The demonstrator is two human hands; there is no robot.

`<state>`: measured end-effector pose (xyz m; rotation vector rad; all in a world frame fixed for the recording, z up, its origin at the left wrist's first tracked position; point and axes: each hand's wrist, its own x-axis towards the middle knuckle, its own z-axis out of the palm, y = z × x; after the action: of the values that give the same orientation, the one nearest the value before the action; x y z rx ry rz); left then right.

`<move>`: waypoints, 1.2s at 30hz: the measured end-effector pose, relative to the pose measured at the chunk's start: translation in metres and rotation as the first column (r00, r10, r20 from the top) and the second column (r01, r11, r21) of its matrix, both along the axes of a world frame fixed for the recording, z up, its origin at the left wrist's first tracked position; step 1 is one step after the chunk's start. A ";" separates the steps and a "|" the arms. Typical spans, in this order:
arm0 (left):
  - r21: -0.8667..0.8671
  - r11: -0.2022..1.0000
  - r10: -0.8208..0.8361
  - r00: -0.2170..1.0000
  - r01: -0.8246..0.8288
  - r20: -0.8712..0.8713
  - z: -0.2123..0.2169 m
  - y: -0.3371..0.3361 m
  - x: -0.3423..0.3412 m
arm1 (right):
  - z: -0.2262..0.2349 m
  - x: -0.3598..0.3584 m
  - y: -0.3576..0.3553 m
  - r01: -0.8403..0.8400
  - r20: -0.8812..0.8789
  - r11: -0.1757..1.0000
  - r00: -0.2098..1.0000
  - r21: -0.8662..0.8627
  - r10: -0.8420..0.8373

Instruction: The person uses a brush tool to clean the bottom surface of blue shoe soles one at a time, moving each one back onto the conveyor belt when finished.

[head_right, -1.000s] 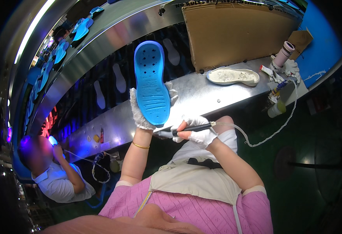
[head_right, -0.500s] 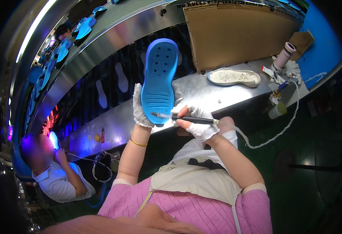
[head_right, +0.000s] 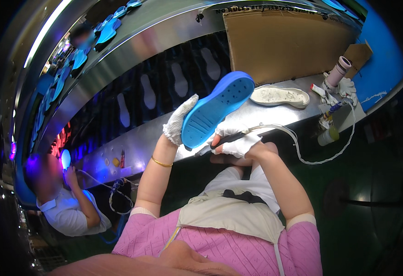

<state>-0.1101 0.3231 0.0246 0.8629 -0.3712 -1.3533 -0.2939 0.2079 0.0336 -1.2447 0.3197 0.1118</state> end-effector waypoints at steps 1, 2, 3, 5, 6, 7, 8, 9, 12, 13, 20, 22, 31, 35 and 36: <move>0.070 0.997 0.030 0.998 -0.033 0.047 0.001 0.000 0.000 | 0.000 0.002 -0.001 0.016 0.091 0.993 0.996 -0.117 -0.005; 0.059 0.998 0.018 0.999 -0.020 0.035 0.002 -0.001 -0.001 | 0.000 0.003 -0.002 0.051 0.178 0.971 0.984 -0.233 -0.009; 0.098 0.995 -0.002 0.995 -0.008 0.097 0.003 -0.001 0.000 | 0.000 0.006 -0.002 0.111 0.348 0.910 0.937 -0.400 0.039; 0.085 0.996 -0.023 0.995 0.015 0.095 0.003 -0.001 -0.001 | -0.002 0.009 -0.004 0.077 0.271 0.879 0.961 -0.470 0.061; 0.139 0.990 -0.016 0.992 -0.002 0.124 0.003 -0.001 -0.002 | -0.004 0.009 -0.006 0.054 0.251 0.840 0.963 -0.540 0.099; 0.143 0.990 -0.035 0.990 0.015 0.140 0.003 -0.001 -0.003 | -0.005 0.010 -0.008 0.002 0.166 0.783 0.978 -0.623 0.130; 0.164 0.986 -0.041 0.986 0.014 0.162 0.003 -0.002 -0.003 | -0.006 0.009 -0.010 -0.059 0.048 0.776 0.992 -0.628 0.114; 0.149 0.988 -0.054 0.985 0.029 0.165 0.002 -0.002 -0.004 | -0.007 0.010 -0.014 -0.073 0.027 0.762 0.993 -0.644 0.118; 0.190 0.982 -0.023 0.975 -0.020 0.221 0.002 -0.003 -0.005 | -0.007 0.007 -0.020 0.016 0.290 0.843 0.942 -0.538 0.167; 0.191 0.982 -0.045 0.981 0.009 0.187 0.002 -0.002 -0.004 | -0.006 0.007 -0.021 0.064 0.352 0.855 0.925 -0.514 0.142; 0.117 0.977 -0.186 0.982 0.180 0.041 -0.004 0.002 -0.001 | 0.014 -0.005 -0.028 0.084 0.245 0.767 0.965 -0.636 0.097; 0.066 0.993 -0.100 0.994 0.102 -0.039 -0.012 -0.001 -0.006 | 0.013 -0.007 -0.024 0.115 0.292 0.918 0.956 -0.380 0.002; -0.399 0.907 -0.303 0.865 0.133 -0.399 -0.040 0.018 -0.036 | -0.007 0.004 -0.077 0.668 0.387 0.723 0.722 -0.174 -0.574; -0.402 0.912 -0.234 0.906 0.080 -0.352 -0.049 0.021 -0.041 | -0.034 0.012 -0.034 0.759 0.791 0.618 0.500 -0.204 -0.353; -0.437 0.899 -0.245 0.871 0.038 -0.427 -0.051 0.020 -0.039 | -0.037 0.007 -0.020 0.752 0.765 0.562 0.572 -0.345 -0.295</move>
<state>-0.1492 0.3433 -0.0259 0.1318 -0.3264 -1.4998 -0.2874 0.1879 -0.0038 -1.7180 0.1397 -1.0966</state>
